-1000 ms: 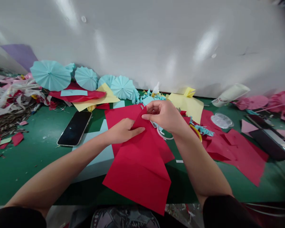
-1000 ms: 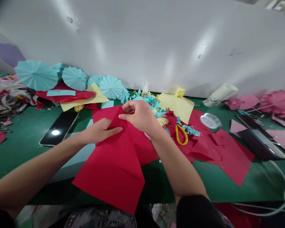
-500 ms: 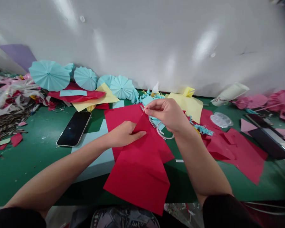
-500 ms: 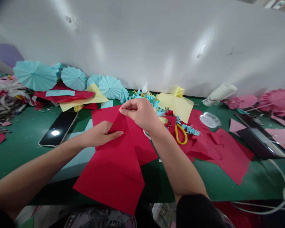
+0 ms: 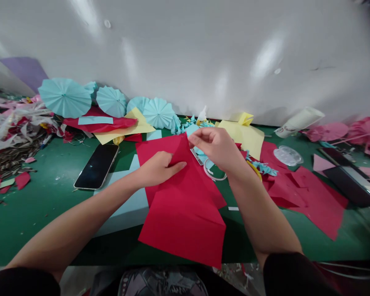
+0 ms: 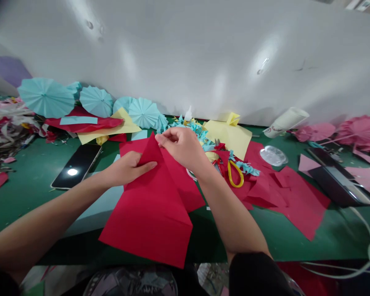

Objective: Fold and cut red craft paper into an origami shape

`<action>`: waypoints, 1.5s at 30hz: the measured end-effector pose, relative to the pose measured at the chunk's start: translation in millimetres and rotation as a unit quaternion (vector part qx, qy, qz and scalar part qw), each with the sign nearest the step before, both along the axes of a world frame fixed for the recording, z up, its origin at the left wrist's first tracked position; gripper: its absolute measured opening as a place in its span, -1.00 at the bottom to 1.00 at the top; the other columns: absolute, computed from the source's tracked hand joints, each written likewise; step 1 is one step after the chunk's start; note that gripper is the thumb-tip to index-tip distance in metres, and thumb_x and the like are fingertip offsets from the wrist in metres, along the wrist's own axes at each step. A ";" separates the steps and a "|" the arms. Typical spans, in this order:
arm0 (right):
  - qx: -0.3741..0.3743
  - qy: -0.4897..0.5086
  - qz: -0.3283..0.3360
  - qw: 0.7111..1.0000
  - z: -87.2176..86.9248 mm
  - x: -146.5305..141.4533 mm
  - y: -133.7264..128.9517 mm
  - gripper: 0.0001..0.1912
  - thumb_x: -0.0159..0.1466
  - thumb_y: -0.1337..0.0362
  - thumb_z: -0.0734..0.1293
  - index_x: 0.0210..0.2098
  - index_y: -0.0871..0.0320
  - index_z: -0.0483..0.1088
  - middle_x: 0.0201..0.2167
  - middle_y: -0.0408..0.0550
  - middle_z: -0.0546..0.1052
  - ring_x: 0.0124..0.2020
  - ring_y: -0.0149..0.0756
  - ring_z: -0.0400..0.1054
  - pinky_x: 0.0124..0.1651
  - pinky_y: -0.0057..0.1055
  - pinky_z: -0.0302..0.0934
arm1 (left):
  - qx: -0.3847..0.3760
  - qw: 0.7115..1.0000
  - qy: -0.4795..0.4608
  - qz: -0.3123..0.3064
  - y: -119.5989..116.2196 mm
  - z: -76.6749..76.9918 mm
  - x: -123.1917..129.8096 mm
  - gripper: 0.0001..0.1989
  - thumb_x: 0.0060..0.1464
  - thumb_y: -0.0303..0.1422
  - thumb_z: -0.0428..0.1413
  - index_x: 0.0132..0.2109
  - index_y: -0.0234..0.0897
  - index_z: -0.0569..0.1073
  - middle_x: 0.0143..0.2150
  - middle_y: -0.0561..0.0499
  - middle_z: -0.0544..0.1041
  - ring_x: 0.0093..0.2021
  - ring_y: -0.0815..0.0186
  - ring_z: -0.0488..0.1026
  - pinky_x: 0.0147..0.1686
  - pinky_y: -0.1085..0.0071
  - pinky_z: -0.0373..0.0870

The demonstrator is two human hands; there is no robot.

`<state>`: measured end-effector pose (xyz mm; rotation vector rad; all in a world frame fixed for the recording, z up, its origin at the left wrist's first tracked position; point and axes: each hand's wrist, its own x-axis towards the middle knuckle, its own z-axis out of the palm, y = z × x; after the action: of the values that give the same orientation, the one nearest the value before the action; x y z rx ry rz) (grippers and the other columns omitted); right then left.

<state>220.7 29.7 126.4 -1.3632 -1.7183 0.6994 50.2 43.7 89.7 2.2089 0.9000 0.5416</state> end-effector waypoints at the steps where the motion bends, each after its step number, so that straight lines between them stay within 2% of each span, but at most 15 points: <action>1: -0.007 -0.018 0.012 1.000 0.8 0.4 -0.6 -0.82 0.13 0.21 0.32 -0.49 0.21 0.42 -0.52 -0.08 0.51 -0.45 -0.35 0.38 -0.36 -0.40 0.22 | 0.009 1.000 0.002 0.006 1.1 -0.1 -0.5 -0.59 0.11 -0.22 -0.09 -0.62 -0.25 0.02 -0.71 0.18 0.03 -0.69 0.51 0.00 -0.66 0.48 -0.16; 6: 0.008 -0.103 0.055 0.993 2.9 0.8 -3.8 -0.90 0.10 0.32 0.33 -0.52 0.20 0.42 -0.53 -0.11 0.51 -0.46 -0.37 0.37 -0.37 -0.43 0.19 | 0.023 1.000 -0.007 -0.010 3.1 0.3 -4.0 -0.56 0.14 -0.17 -0.11 -0.62 -0.24 -0.03 -0.70 0.19 -0.02 -0.68 0.50 -0.02 -0.67 0.49 -0.15; 10: -0.001 -0.174 0.114 0.978 4.9 -2.4 -7.6 -0.88 0.11 0.37 0.30 -0.53 0.20 0.45 -0.57 -0.14 0.49 -0.48 -0.40 0.32 -0.39 -0.45 0.13 | 0.055 0.997 -0.057 0.008 2.2 1.0 -5.4 -0.61 0.22 -0.20 -0.20 -0.55 -0.25 0.13 -0.69 0.17 0.17 -0.67 0.48 0.11 -0.65 0.53 -0.05; 14: -0.020 -0.217 0.141 0.966 3.9 -5.6 -8.7 -0.85 0.12 0.38 0.28 -0.54 0.23 0.46 -0.62 -0.14 0.46 -0.55 -0.44 0.23 -0.48 -0.46 0.04 | 0.163 0.986 -0.034 0.003 3.1 -1.6 -4.5 -0.67 0.19 -0.34 -0.17 -0.54 -0.26 0.24 -0.69 0.12 0.26 -0.67 0.45 0.16 -0.61 0.49 -0.02; 16: -0.028 -0.214 0.144 0.966 2.2 -5.9 -7.7 -0.84 0.13 0.37 0.28 -0.53 0.23 0.46 -0.60 -0.12 0.48 -0.53 -0.43 0.25 -0.46 -0.47 0.06 | 0.214 0.976 -0.034 0.028 6.0 -2.5 -5.0 -0.67 0.17 -0.36 -0.15 -0.57 -0.26 0.21 -0.69 0.11 0.24 -0.67 0.44 0.15 -0.60 0.47 -0.03; 19: -0.037 -0.213 0.136 0.967 -0.1 -4.8 -5.3 -0.85 0.13 0.35 0.29 -0.53 0.23 0.46 -0.57 -0.10 0.49 -0.50 -0.42 0.29 -0.42 -0.47 0.09 | 0.238 0.965 -0.048 0.098 15.5 -1.9 -9.2 -0.63 0.16 -0.34 -0.15 -0.61 -0.23 0.07 -0.71 0.14 0.12 -0.68 0.44 0.07 -0.59 0.44 -0.04; 23: -0.056 -0.236 0.132 0.961 -1.6 -2.3 -1.6 -0.85 0.12 0.36 0.29 -0.54 0.22 0.46 -0.56 -0.08 0.51 -0.51 -0.42 0.31 -0.42 -0.47 0.10 | 0.191 0.960 -0.027 0.203 37.2 -2.9 -22.1 -0.63 0.14 -0.29 -0.11 -0.60 -0.23 0.03 -0.69 0.15 0.07 -0.64 0.43 0.06 -0.56 0.43 -0.03; 28: -0.090 -0.263 0.130 0.952 -1.5 1.8 2.7 -0.86 0.11 0.37 0.29 -0.53 0.21 0.47 -0.54 -0.08 0.52 -0.47 -0.40 0.34 -0.40 -0.47 0.12 | 0.162 0.946 -0.025 0.278 68.2 -12.3 -42.2 -0.60 0.11 -0.33 -0.06 -0.64 -0.24 0.01 -0.71 0.14 0.05 -0.63 0.41 0.06 -0.54 0.40 -0.07; 32: -0.096 -0.282 0.136 0.945 -0.9 7.0 3.8 -0.86 0.10 0.38 0.28 -0.54 0.19 0.46 -0.55 -0.10 0.52 -0.47 -0.41 0.34 -0.39 -0.47 0.11 | 0.127 0.937 -0.041 0.324 82.4 -18.3 -54.0 -0.59 0.09 -0.36 -0.02 -0.67 -0.23 0.05 -0.72 0.13 0.07 -0.62 0.39 0.10 -0.53 0.40 -0.07; 36: -0.089 -0.299 0.141 0.940 -1.8 15.1 4.8 -0.85 0.11 0.37 0.27 -0.54 0.17 0.45 -0.57 -0.11 0.50 -0.48 -0.40 0.32 -0.40 -0.45 0.10 | 0.050 0.948 -0.077 0.305 85.1 -23.3 -59.6 -0.60 0.12 -0.30 -0.01 -0.66 -0.24 0.16 -0.78 0.13 0.17 -0.66 0.38 0.21 -0.52 0.43 0.10; 41: -0.105 -0.315 0.131 0.934 0.3 23.9 5.4 -0.82 0.14 0.35 0.24 -0.57 0.16 0.38 -0.59 -0.13 0.46 -0.50 -0.42 0.30 -0.41 -0.45 0.08 | -0.062 0.946 -0.174 0.267 86.6 -26.2 -63.1 -0.54 0.16 -0.10 -0.04 -0.61 -0.23 0.13 -0.78 0.20 0.16 -0.77 0.51 0.11 -0.57 0.43 0.30; 45: -0.116 -0.318 0.122 0.933 5.9 26.6 3.3 -0.81 0.14 0.39 0.23 -0.59 0.16 0.31 -0.60 -0.15 0.43 -0.53 -0.44 0.26 -0.43 -0.46 0.06 | -0.138 0.936 -0.231 0.228 90.8 -25.0 -65.6 -0.49 0.11 0.05 -0.04 -0.59 -0.22 0.09 -0.81 0.24 0.07 -0.79 0.55 0.11 -0.56 0.42 0.36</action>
<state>247.3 33.0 132.3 -1.6771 -2.4098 0.6505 -15.4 134.4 64.7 1.5214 1.1450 1.0329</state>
